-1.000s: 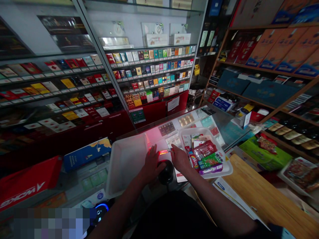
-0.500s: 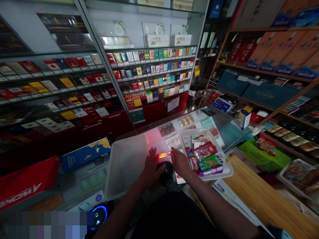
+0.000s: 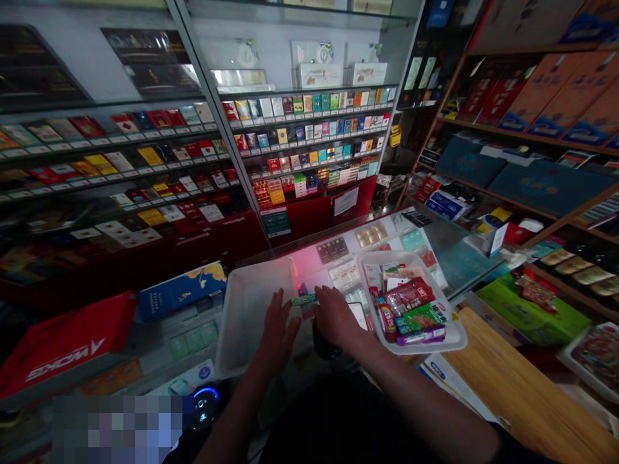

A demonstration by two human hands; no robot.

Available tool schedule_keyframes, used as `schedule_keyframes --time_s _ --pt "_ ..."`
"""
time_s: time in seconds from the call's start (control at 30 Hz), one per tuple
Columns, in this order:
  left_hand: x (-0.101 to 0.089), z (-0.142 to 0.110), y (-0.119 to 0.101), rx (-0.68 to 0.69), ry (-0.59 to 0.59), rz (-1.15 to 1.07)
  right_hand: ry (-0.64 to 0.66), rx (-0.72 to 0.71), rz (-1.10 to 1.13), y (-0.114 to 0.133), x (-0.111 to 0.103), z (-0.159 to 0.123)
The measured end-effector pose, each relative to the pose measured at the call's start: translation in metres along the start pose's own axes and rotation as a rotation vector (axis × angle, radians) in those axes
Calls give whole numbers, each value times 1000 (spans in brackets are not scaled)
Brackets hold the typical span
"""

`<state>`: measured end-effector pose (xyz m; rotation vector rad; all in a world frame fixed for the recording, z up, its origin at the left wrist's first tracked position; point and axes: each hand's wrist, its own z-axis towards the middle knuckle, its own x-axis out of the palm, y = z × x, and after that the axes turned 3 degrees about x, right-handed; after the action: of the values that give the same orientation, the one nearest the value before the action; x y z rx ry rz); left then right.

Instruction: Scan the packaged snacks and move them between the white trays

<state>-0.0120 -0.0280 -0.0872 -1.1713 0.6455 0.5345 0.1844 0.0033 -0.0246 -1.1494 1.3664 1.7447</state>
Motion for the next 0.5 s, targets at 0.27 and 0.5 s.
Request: schedule_keyframes --time_s 0.27,0.5 --pt "-23 -41 25 -236 -114 64 135 -340 -137 43 16 -5" --pt "-13 -53 33 -235 -175 166 177 -343 -116 48 8 -12"
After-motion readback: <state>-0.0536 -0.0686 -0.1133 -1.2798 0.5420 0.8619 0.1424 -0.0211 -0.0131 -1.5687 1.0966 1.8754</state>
